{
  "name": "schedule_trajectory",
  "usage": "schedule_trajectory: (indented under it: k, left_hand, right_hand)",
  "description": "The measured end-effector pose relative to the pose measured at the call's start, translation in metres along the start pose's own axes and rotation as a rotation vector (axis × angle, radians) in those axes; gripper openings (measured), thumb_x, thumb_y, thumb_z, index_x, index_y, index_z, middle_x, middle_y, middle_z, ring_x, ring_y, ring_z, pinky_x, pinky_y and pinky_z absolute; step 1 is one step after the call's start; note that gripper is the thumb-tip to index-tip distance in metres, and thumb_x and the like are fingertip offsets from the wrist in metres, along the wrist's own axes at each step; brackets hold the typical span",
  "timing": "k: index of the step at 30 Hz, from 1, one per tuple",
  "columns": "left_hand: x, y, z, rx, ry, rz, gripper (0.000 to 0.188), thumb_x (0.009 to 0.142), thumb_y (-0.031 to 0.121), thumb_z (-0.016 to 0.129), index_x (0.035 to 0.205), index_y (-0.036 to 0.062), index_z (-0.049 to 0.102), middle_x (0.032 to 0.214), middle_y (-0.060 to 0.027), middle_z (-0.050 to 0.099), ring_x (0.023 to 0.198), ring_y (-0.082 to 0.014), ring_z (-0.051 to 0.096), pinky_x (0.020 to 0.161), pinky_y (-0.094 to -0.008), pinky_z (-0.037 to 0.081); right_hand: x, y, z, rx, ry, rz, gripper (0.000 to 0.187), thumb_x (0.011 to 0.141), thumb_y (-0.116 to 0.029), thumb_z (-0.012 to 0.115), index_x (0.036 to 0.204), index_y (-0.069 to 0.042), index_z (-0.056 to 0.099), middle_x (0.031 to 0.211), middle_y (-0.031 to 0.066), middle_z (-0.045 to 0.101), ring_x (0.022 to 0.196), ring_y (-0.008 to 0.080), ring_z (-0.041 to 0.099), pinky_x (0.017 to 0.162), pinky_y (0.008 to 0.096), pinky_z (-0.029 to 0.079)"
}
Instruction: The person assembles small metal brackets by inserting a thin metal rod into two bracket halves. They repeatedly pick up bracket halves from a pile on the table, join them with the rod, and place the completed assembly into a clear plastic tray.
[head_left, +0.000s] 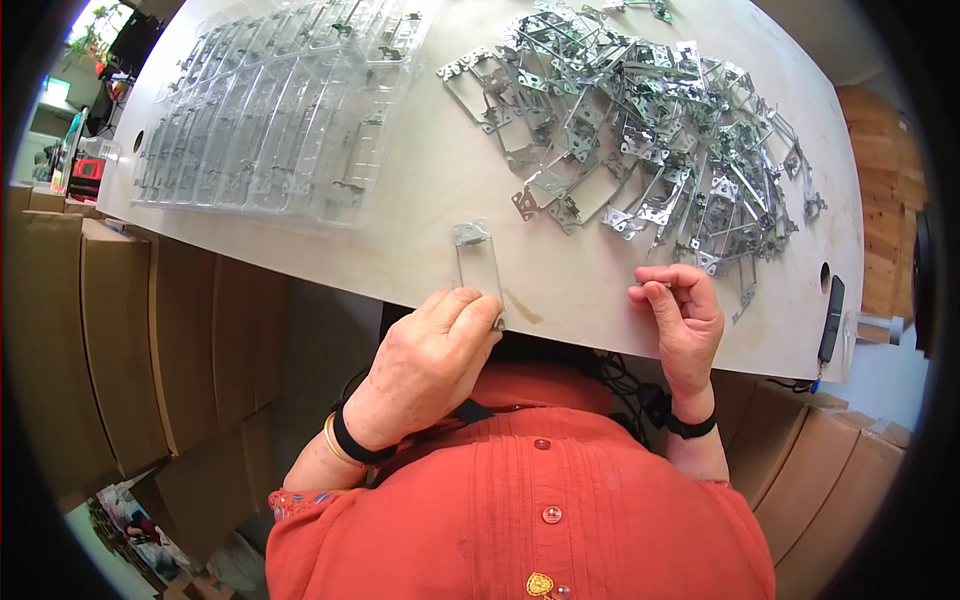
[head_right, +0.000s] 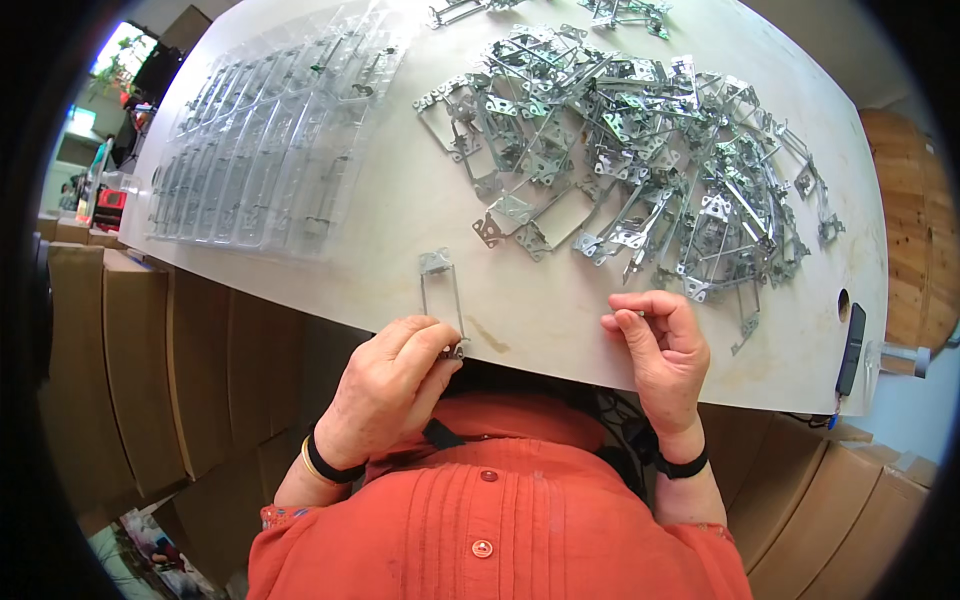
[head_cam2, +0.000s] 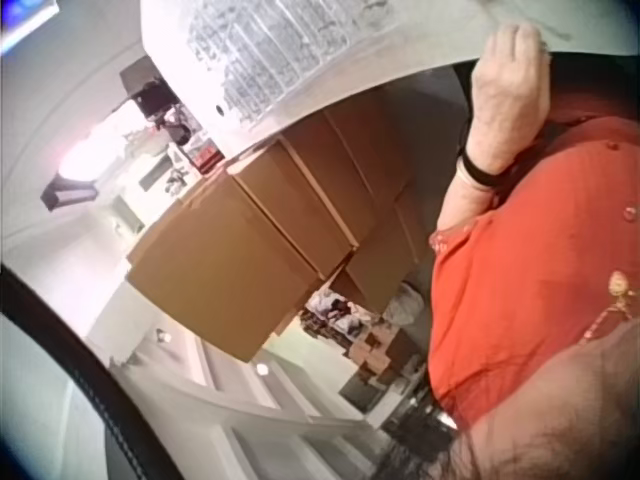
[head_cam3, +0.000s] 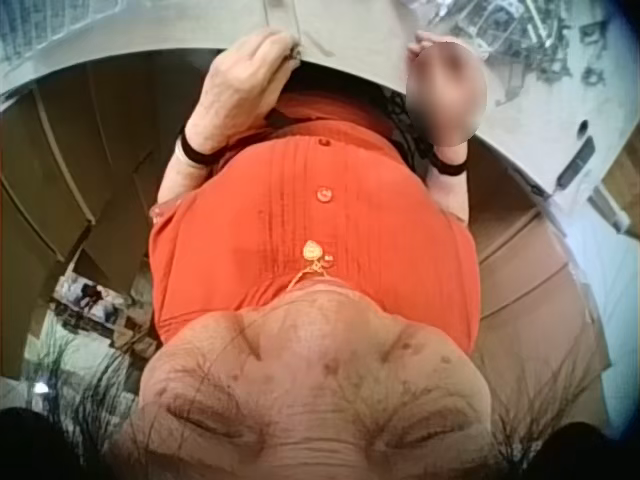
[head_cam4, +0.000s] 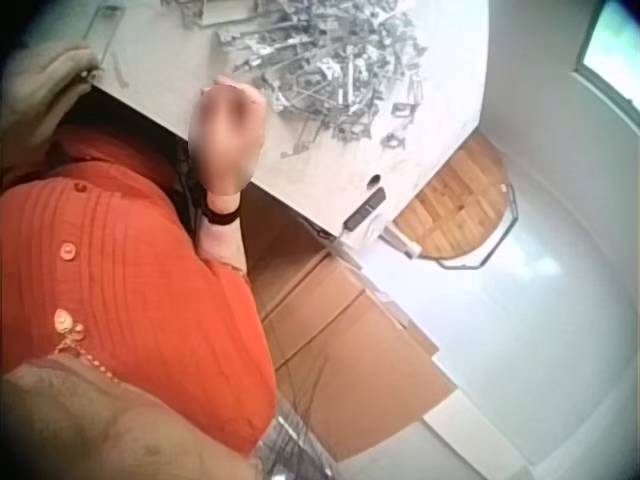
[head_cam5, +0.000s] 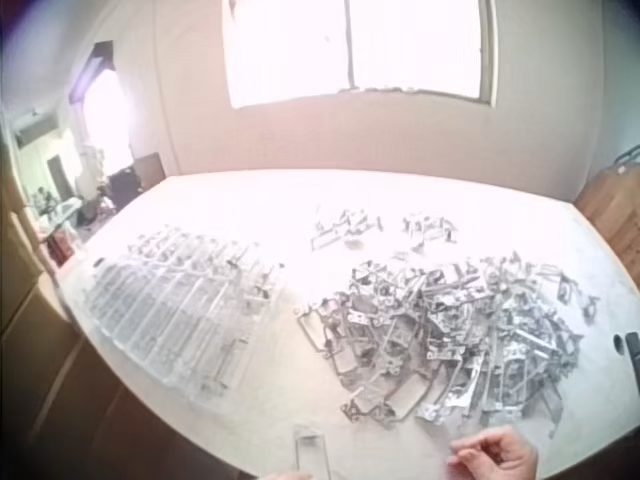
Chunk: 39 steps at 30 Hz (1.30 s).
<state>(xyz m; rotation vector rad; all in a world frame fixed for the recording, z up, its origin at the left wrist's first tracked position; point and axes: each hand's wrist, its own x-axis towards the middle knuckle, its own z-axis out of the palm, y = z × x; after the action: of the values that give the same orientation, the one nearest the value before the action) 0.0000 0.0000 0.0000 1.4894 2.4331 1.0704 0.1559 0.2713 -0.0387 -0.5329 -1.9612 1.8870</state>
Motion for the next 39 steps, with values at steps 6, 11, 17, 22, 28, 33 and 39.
schedule_trajectory:
  k: [6,11,17,22,28,33,39]
  left_hand:
    - [0.008,0.003,0.013,-0.098,0.095,-0.125,0.031,0.084,-0.002,0.083,0.109,-0.0005,0.065,0.097,-0.0128,0.066,0.067,-0.0208,0.065,0.060,-0.0318,0.055]
    - [0.022,0.009,0.034,-0.173,0.119,-0.191,0.030,0.087,0.000,0.083,0.111,-0.0005,0.064,0.097,-0.0097,0.062,0.061,-0.0129,0.060,0.056,-0.0289,0.050]
    - [0.025,0.007,0.037,-0.245,0.101,-0.211,0.035,0.087,-0.002,0.082,0.117,-0.0010,0.063,0.108,-0.0123,0.063,0.062,-0.0123,0.060,0.056,-0.0290,0.051]
    - [0.024,0.005,0.025,-0.225,0.061,-0.162,0.041,0.086,-0.006,0.078,0.124,-0.0011,0.064,0.115,-0.0154,0.066,0.069,-0.0200,0.065,0.062,-0.0324,0.054]
    - [0.022,-0.006,0.024,-0.174,0.049,-0.100,0.035,0.090,-0.007,0.073,0.123,0.0003,0.068,0.108,-0.0162,0.071,0.081,-0.0287,0.072,0.068,-0.0364,0.058]
    - [0.021,-0.004,0.034,-0.214,0.083,-0.077,0.033,0.089,-0.005,0.076,0.121,0.0009,0.069,0.100,-0.0145,0.073,0.077,-0.0285,0.073,0.066,-0.0362,0.058]
    - [0.023,-0.003,0.045,-0.159,0.139,-0.036,0.035,0.087,-0.002,0.080,0.120,0.0026,0.070,0.096,-0.0116,0.074,0.071,-0.0255,0.072,0.061,-0.0345,0.058]
  right_hand:
    - [0.007,-0.003,0.016,0.002,0.024,-0.055,0.019,0.102,0.006,0.068,0.119,0.001,0.062,0.124,0.0147,0.072,0.108,0.0166,0.074,0.094,0.0279,0.060]
    - [0.005,-0.008,0.018,0.045,-0.042,0.017,0.019,0.100,0.007,0.070,0.116,0.000,0.066,0.127,0.0147,0.070,0.106,0.0138,0.072,0.093,0.0256,0.058]
    - [0.005,-0.005,0.032,-0.104,-0.057,-0.150,0.020,0.094,0.009,0.076,0.110,-0.002,0.073,0.110,0.0080,0.070,0.092,0.0121,0.066,0.081,0.0249,0.054]
    - [0.006,-0.006,0.038,-0.093,-0.092,-0.105,0.019,0.094,0.009,0.076,0.110,-0.001,0.073,0.105,0.0077,0.070,0.091,0.0130,0.067,0.080,0.0259,0.055]
    - [0.008,-0.011,0.049,-0.025,-0.136,-0.094,0.016,0.098,0.007,0.073,0.112,0.001,0.070,0.104,0.0081,0.071,0.088,0.0115,0.068,0.079,0.0243,0.055]
    - [0.009,-0.011,0.056,0.033,-0.113,-0.139,0.015,0.100,0.005,0.072,0.113,0.002,0.066,0.105,0.0099,0.072,0.087,0.0113,0.068,0.078,0.0248,0.056]
    - [0.013,-0.003,0.063,-0.090,-0.035,-0.306,0.015,0.100,0.002,0.073,0.112,0.001,0.065,0.105,0.0117,0.071,0.083,0.0135,0.068,0.075,0.0262,0.056]
